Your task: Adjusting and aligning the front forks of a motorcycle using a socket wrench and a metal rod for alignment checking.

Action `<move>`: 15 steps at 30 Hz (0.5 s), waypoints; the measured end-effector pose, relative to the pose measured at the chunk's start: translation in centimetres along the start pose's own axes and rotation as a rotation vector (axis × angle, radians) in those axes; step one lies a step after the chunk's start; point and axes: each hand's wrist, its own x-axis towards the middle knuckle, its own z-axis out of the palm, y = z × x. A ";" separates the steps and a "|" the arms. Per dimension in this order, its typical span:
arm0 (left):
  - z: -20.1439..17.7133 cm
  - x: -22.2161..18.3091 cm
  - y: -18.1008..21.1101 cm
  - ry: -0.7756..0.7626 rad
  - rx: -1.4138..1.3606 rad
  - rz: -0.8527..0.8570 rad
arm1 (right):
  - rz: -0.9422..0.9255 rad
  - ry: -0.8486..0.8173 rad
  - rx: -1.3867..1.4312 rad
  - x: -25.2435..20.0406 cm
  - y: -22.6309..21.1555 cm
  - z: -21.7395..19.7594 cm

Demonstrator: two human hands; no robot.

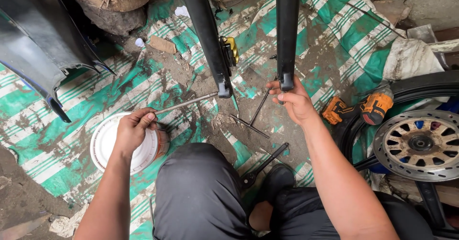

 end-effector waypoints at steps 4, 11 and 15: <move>0.9 -0.2 0.1 0.010 -0.030 -0.015 | 0.004 0.002 0.012 0.0 -0.1 0.2; 1.2 -0.1 -0.3 -0.004 -0.054 -0.024 | 0.004 0.003 -0.002 0.2 0.2 -0.2; 1.3 0.1 -0.7 0.007 -0.090 -0.026 | 0.002 0.000 0.012 0.2 0.4 -0.2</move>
